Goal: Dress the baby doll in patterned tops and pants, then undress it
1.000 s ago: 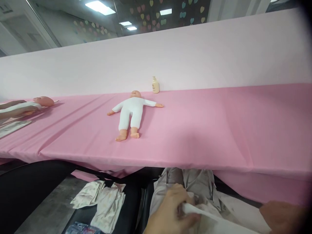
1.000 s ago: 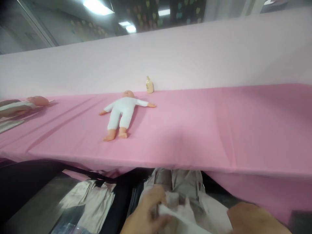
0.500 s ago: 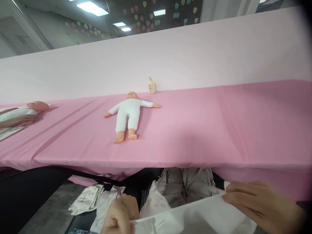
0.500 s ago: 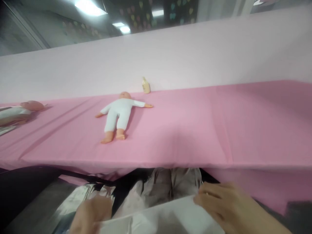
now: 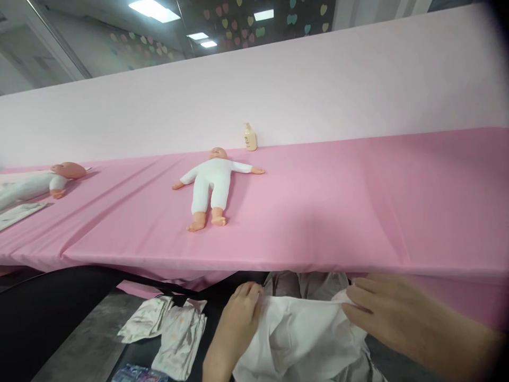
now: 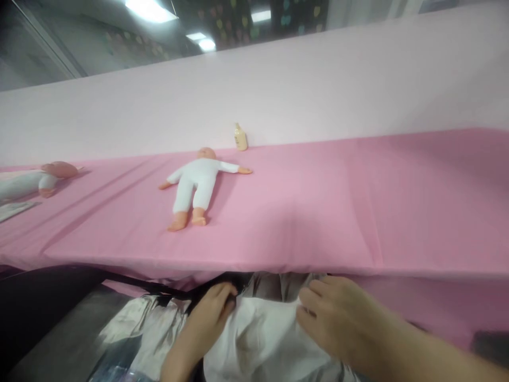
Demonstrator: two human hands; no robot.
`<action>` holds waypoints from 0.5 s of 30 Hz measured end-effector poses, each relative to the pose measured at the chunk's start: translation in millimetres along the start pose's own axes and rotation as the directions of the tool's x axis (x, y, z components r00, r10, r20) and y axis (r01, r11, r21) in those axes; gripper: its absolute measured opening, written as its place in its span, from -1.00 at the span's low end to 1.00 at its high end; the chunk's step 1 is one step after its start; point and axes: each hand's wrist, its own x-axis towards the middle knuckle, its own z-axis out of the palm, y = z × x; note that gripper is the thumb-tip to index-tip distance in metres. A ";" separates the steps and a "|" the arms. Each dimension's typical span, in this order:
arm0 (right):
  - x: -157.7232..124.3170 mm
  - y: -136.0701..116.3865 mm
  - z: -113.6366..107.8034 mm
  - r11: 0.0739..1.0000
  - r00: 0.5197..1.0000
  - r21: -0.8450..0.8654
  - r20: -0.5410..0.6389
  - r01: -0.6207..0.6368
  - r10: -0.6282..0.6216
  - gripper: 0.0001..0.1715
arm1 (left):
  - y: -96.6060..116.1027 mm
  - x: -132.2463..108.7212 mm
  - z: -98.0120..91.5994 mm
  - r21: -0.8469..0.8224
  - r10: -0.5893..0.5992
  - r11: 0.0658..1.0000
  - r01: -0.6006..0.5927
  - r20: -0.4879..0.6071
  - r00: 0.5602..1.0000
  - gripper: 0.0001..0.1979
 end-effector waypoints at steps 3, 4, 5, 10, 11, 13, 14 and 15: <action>-1.0 -7.4 12.3 1.000 0.999 0.002 0.044 0.008 -0.008 -0.76 | 17.4 8.9 16.6 -0.138 0.212 0.971 -0.197 0.103 0.972 -0.66; -2.5 -8.4 18.6 1.000 0.998 -0.005 0.062 -0.002 0.002 -0.77 | 24.1 10.1 20.5 -0.216 0.277 0.947 -0.238 0.173 0.945 -0.65; -4.2 -8.5 25.1 1.000 0.996 -0.021 0.083 -0.023 0.025 -0.79 | 30.3 10.5 23.5 -0.281 0.325 0.925 -0.257 0.228 0.918 -0.67; -12.5 3.3 42.9 0.989 0.982 -0.091 0.141 -0.115 0.127 -0.78 | 37.4 9.7 22.6 -0.210 0.326 0.927 -0.311 0.036 0.945 -0.80; -13.5 6.3 41.4 0.990 0.983 -0.086 0.137 -0.113 0.124 -0.78 | 33.4 8.9 18.8 -0.171 0.325 0.929 -0.330 -0.058 0.944 -0.80; -14.3 10.2 34.2 0.990 0.985 -0.078 0.123 -0.115 0.124 -0.76 | 23.1 5.3 8.3 -0.125 0.340 0.919 -0.374 -0.228 0.912 -0.81; -13.9 10.9 29.4 0.990 0.985 -0.076 0.115 -0.120 0.128 -0.76 | 18.0 2.4 2.3 -0.112 0.349 0.911 -0.397 -0.303 0.887 -0.81; -13.0 10.9 24.2 0.989 0.985 -0.076 0.109 -0.129 0.137 -0.77 | 13.7 -1.2 -3.7 -0.096 0.355 0.903 -0.418 -0.377 0.855 -0.83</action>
